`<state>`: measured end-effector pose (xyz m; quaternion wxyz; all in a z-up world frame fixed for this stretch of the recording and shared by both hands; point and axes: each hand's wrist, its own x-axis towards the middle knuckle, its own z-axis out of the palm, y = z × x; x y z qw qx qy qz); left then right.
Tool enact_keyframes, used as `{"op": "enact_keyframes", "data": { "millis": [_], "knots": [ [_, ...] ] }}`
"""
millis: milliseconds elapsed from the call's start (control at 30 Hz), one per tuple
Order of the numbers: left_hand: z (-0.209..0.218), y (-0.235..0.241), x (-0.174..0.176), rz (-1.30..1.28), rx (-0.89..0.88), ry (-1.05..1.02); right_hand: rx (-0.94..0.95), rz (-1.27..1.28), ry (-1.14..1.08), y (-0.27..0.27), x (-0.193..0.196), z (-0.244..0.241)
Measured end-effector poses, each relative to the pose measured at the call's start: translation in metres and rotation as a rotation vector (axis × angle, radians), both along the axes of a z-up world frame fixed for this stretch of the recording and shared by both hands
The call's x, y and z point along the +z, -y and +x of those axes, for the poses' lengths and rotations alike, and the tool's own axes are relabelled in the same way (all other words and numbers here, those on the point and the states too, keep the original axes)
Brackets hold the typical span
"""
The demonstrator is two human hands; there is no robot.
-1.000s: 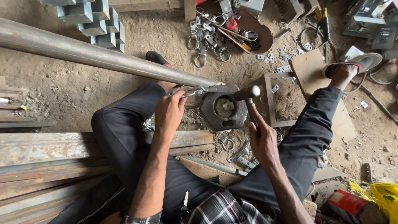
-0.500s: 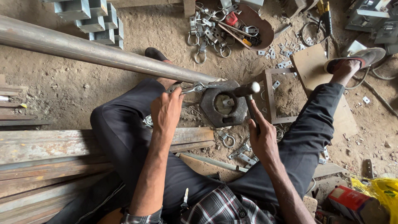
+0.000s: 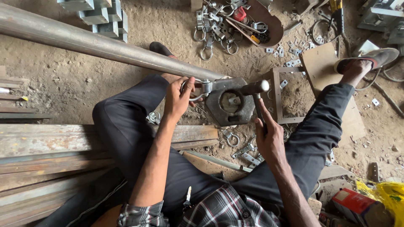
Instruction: The person uses a hammer to drive metal pins and components into a hexagonal metal block attached to a long rod, repeatedly striking the pieces to secure them and adjusting the assembly by hand.
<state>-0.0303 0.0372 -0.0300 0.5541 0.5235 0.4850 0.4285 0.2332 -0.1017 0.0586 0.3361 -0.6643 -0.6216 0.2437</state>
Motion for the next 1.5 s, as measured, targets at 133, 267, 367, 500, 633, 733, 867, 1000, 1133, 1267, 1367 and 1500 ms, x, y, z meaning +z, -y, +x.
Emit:
{"op": "enact_keyframes", "data": {
  "millis": [133, 267, 367, 500, 633, 733, 867, 1000, 1133, 1267, 1367, 1500],
  "knots": [
    [0.002, 0.0, 0.005, -0.189, 0.088, 0.075, -0.016, -0.017, 0.004, 0.0, -0.002, 0.002],
    [0.002, 0.0, 0.006, -0.262, 0.122, 0.106, -0.064, -0.134, 0.029, -0.001, -0.002, 0.003],
    [0.002, -0.001, 0.006, -0.282, 0.145, 0.082, -0.016, -0.063, 0.055, -0.003, 0.006, 0.004],
    [0.003, -0.002, 0.009, -0.248, 0.159, 0.059, 0.028, 0.096, 0.133, -0.01, 0.018, -0.002],
    [0.004, -0.002, 0.013, -0.269, 0.179, 0.012, 0.045, 0.301, 0.203, -0.013, 0.029, -0.001],
    [0.005, -0.002, 0.015, -0.266, 0.187, -0.009, 0.018, 0.391, 0.131, -0.025, 0.011, -0.013],
    [0.003, -0.001, 0.016, -0.213, 0.187, 0.001, 0.133, -0.041, 0.255, -0.035, 0.004, -0.035],
    [0.003, 0.001, 0.01, -0.245, 0.193, 0.059, 0.153, -0.031, 0.104, -0.036, 0.024, -0.04],
    [0.002, 0.001, 0.0, -0.323, 0.245, 0.157, 0.131, -0.092, 0.019, -0.033, 0.027, -0.022],
    [-0.005, 0.002, -0.004, -0.314, 0.309, 0.173, 0.06, -0.117, -0.08, 0.004, 0.022, -0.012],
    [0.009, -0.017, 0.003, -0.292, 0.324, 0.236, -0.028, -0.27, -0.142, 0.026, 0.017, -0.007],
    [0.032, -0.07, 0.017, -0.403, 0.143, 0.745, 0.055, -0.13, -0.199, 0.027, 0.004, -0.008]
  ]
}}
